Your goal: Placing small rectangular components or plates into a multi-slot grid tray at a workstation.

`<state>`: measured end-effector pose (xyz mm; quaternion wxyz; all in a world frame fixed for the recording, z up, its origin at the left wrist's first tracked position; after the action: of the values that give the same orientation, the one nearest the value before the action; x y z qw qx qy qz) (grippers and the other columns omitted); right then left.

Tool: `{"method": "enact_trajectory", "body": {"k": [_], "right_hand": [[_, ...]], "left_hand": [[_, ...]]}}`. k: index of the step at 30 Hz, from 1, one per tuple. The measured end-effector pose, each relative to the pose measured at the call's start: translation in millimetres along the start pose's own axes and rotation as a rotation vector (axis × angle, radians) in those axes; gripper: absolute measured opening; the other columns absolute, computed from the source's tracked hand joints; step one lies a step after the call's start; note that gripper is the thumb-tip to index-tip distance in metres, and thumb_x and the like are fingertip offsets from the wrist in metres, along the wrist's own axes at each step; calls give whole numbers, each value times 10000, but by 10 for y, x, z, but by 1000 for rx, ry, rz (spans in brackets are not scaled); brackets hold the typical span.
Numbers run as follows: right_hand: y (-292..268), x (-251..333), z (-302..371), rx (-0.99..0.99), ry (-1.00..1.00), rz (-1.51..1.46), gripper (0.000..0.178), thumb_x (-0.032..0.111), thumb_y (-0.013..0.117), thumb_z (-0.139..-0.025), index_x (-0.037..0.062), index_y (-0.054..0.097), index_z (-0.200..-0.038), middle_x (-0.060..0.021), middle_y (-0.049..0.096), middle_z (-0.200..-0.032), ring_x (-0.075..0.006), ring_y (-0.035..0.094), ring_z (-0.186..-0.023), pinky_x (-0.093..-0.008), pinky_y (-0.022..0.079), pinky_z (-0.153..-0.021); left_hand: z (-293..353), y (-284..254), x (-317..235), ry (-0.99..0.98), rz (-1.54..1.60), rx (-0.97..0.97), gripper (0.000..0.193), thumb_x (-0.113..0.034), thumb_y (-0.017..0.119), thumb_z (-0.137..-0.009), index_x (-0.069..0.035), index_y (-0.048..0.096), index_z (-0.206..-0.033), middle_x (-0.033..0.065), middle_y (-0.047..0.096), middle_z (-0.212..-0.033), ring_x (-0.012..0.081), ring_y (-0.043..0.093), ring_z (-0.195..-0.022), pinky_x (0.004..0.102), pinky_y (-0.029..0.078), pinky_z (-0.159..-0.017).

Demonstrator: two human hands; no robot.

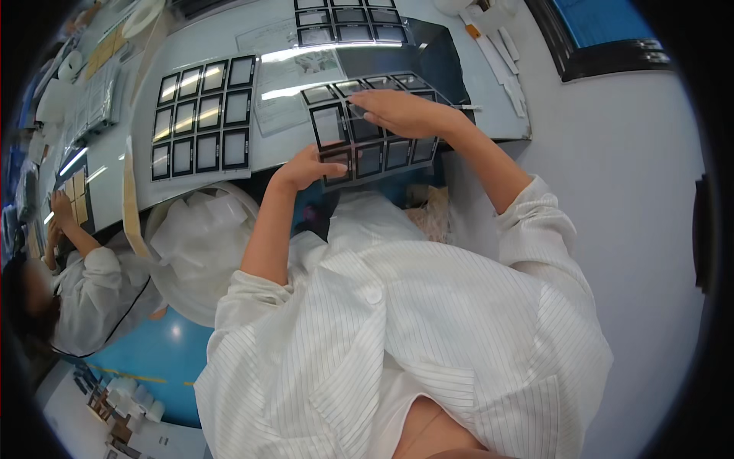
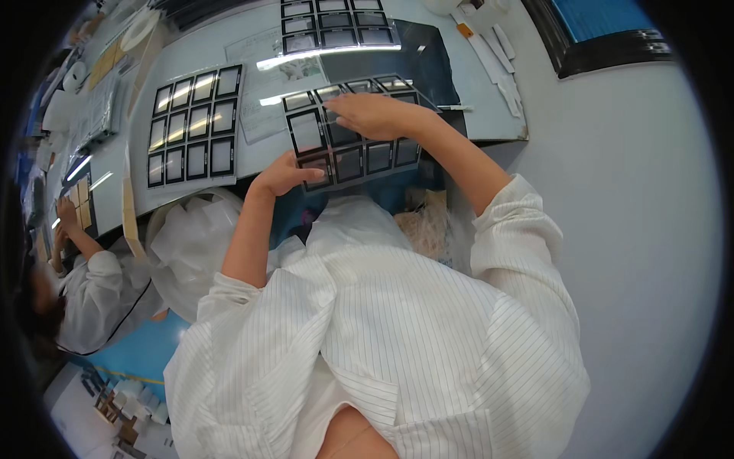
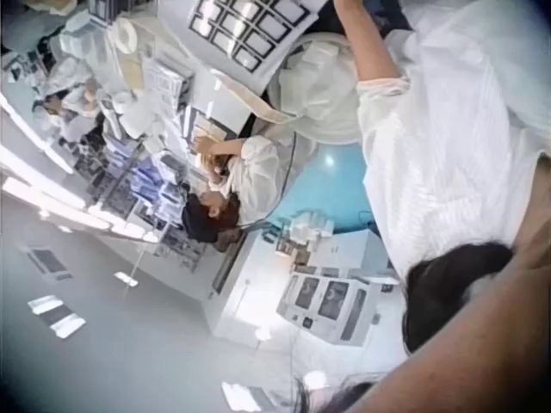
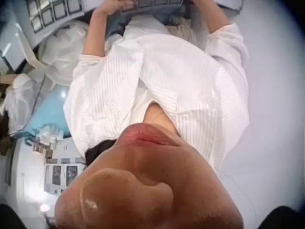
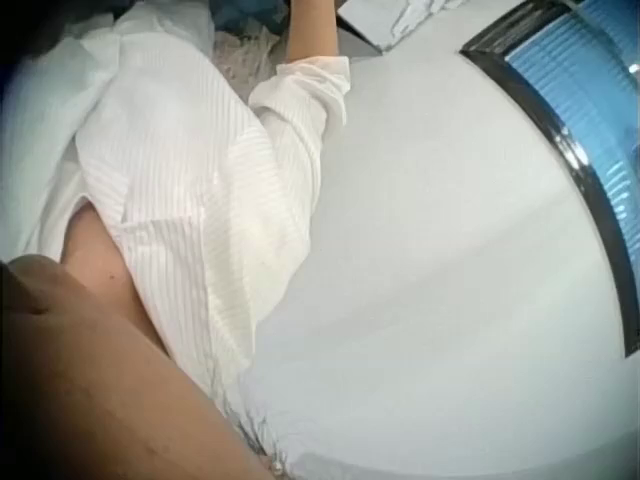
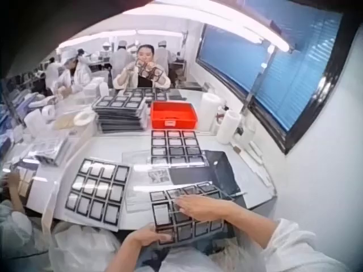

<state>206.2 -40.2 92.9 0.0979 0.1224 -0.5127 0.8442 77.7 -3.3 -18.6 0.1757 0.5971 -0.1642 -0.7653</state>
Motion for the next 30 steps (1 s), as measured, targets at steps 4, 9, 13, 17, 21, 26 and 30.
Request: {"method": "enact_trajectory", "body": {"k": [4, 9, 13, 17, 21, 26, 30], "right_hand": [[28, 232, 236, -60, -155, -137, 515, 280, 341, -993, 26, 253, -1432, -170, 300, -1465, -306, 244, -1378, -398, 203, -1134], [3, 133, 138, -62, -96, -140, 586, 98, 392, -910, 21, 187, -1453, -191, 220, -1496, -315, 186, -1399, -397, 158, -1146], [-83, 103, 463, 143, -10, -545, 679, 40, 386, -857, 40, 114, -1479, -157, 118, -1540, -271, 123, -1424, -357, 126, -1145], [-385, 221, 1029, 303, -116, -1121, 710, 61, 444, -838, 42, 140, -1480, -170, 238, -1506, -251, 207, -1406, -363, 132, -1139], [-648, 82, 1630, 94, -262, -1666, 725, 114, 464, -851, -9, 105, -1469, -239, 264, -1472, -306, 278, -1377, -400, 194, -1121], [-250, -730, 2807, -309, -91, -1917, 741, 133, 451, -866, 19, 43, -1475, -238, 292, -1458, -342, 355, -1328, -474, 295, -1077], [948, -1143, 3620, -554, 624, -1833, 706, 164, 457, -892, 80, 81, -1483, -224, 336, -1436, -338, 482, -1221, -455, 393, -1012]], "left_hand": [[-121, 22, -315, 68, 215, -110, 438, -161, 665, -846, -22, 529, -1238, 70, 628, -1115, 183, 600, -1045, 329, 511, -876], [-262, -39, -554, 105, -5, -267, 304, -129, 610, -881, -16, 565, -1160, 76, 657, -1049, 174, 650, -908, 324, 530, -805], [-124, 164, -604, 129, -107, -93, 245, -117, 593, -890, -22, 599, -1115, 45, 661, -1013, 124, 625, -876, 280, 516, -769], [165, 452, -842, 94, -338, 78, 300, -39, 572, -875, 5, 578, -1171, 21, 654, -910, 61, 557, -791, 203, 458, -702], [638, 717, -1519, 121, -642, 131, 392, 20, 536, -845, -24, 559, -1234, -3, 646, -895, 58, 498, -712, 197, 416, -652], [1087, 427, -1692, -98, -634, 249, 555, 38, 511, -842, -79, 432, -1378, 51, 670, -957, 98, 584, -781, 228, 475, -704], [1179, 295, -1831, -75, -226, -1, 610, -20, 558, -850, 3, 317, -1410, 153, 656, -1059, 187, 665, -864, 275, 544, -728]]}}
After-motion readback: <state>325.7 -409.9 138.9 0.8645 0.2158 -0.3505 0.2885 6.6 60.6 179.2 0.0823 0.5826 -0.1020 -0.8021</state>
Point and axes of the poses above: each hand's wrist, its own z-axis away from the middle knuckle, its own y-axis out of the palm, x = y × z, the point moved 8 cm from there along -z, towards the middle knuckle
